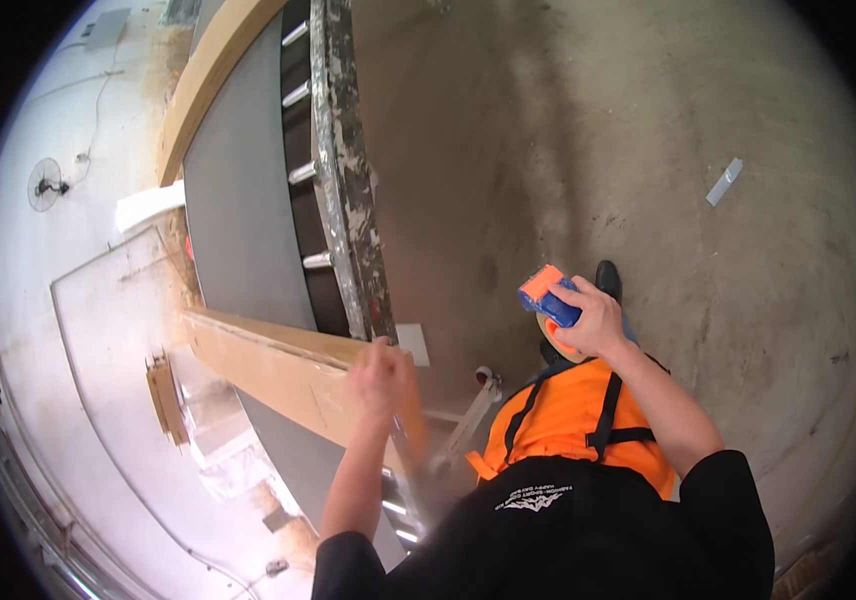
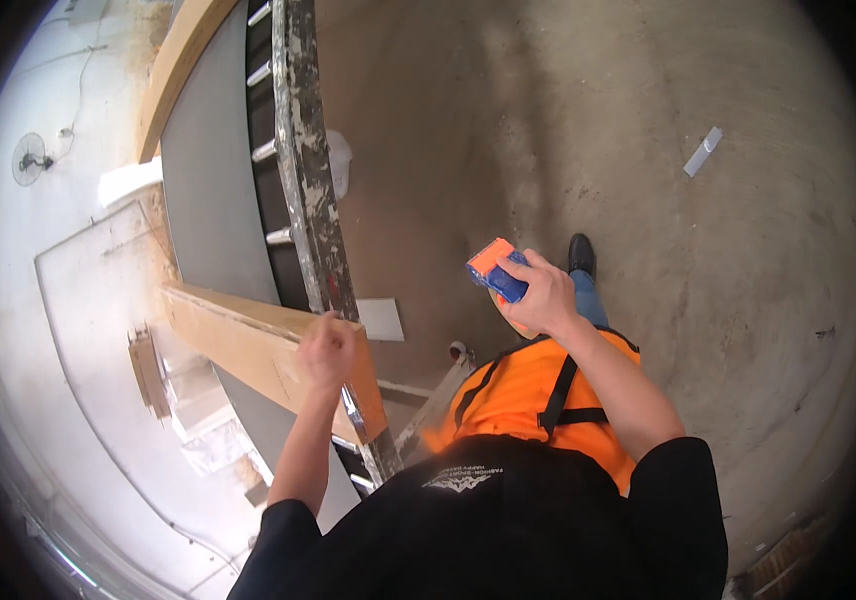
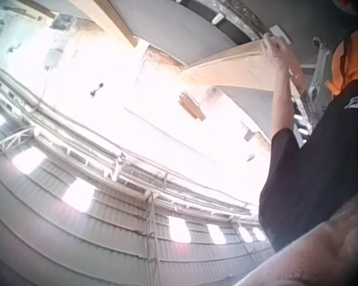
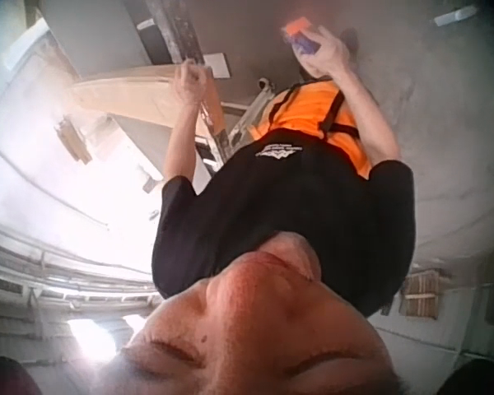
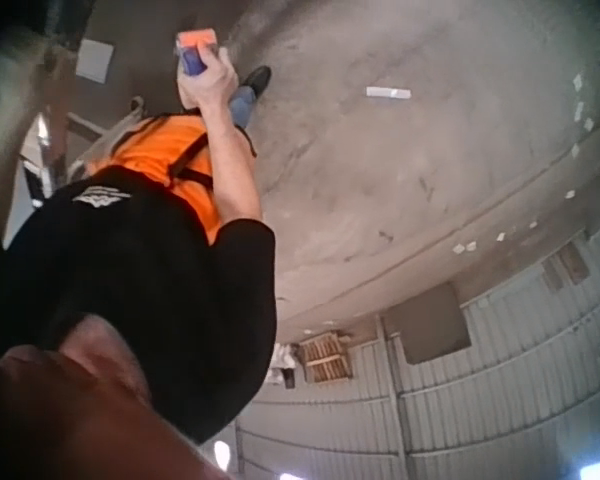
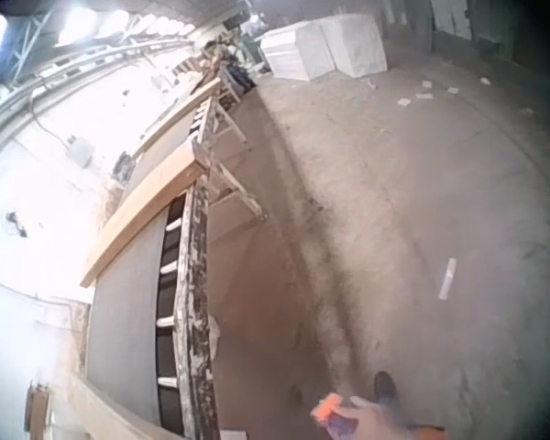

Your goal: The person uses a tape dispenser to seal long cardboard boxes, inserts foam padding into a box, and pushes the packaged items along a roller conveyor.

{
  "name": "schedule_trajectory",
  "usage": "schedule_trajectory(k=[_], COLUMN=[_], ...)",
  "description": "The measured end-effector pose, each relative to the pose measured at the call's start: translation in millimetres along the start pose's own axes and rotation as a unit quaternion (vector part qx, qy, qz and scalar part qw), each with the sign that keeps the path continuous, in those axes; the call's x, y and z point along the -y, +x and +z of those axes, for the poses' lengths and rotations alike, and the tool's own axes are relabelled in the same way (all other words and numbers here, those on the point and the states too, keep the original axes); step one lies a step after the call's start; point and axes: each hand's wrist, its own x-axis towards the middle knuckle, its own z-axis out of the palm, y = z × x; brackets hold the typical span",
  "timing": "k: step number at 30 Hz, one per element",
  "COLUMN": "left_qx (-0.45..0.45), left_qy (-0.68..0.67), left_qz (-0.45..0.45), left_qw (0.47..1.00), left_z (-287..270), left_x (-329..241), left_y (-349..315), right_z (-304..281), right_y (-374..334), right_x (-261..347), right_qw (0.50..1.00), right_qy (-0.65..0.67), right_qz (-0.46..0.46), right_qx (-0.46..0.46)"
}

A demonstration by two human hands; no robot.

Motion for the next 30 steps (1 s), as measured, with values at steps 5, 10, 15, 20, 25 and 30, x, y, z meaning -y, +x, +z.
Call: schedule_trajectory(k=[5,10,15,20,25,30], left_qx=[-0.043,-0.054,-0.039,-0.032,-0.046,-0.039], left_qy=[-0.074,-0.116,-0.116,-0.12,-0.083,-0.087], left_qz=[-0.153,-0.131,-0.194,-0.185,-0.184,-0.194], left_qw=[0.985,0.983,0.973,0.975,0.978,0.976], left_z=[-10.5,6.6,0.7,5.2,7.6,9.3], left_x=[28.2,41.4,34.5,39.4,46.4,52.1], left_y=[-35.8,-47.4,-45.9,-46.4,-60.1,-68.6], right_z=[32.6,94.0,142.6,179.6,132.5,153.3], right_y=[37.1,91.8,157.2,163.5,77.3,3.7], right_x=[5.3,82.1,167.9,182.2,118.5,188.5], right_qw=[0.962,0.911,0.863,0.716,0.726,0.747], right_qy=[0.18,0.196,0.2,0.022,0.101,-0.195], right_qz=[0.016,-0.095,-0.041,-0.15,-0.096,-0.34], right_qx=[0.205,0.349,0.462,0.681,0.673,0.537])
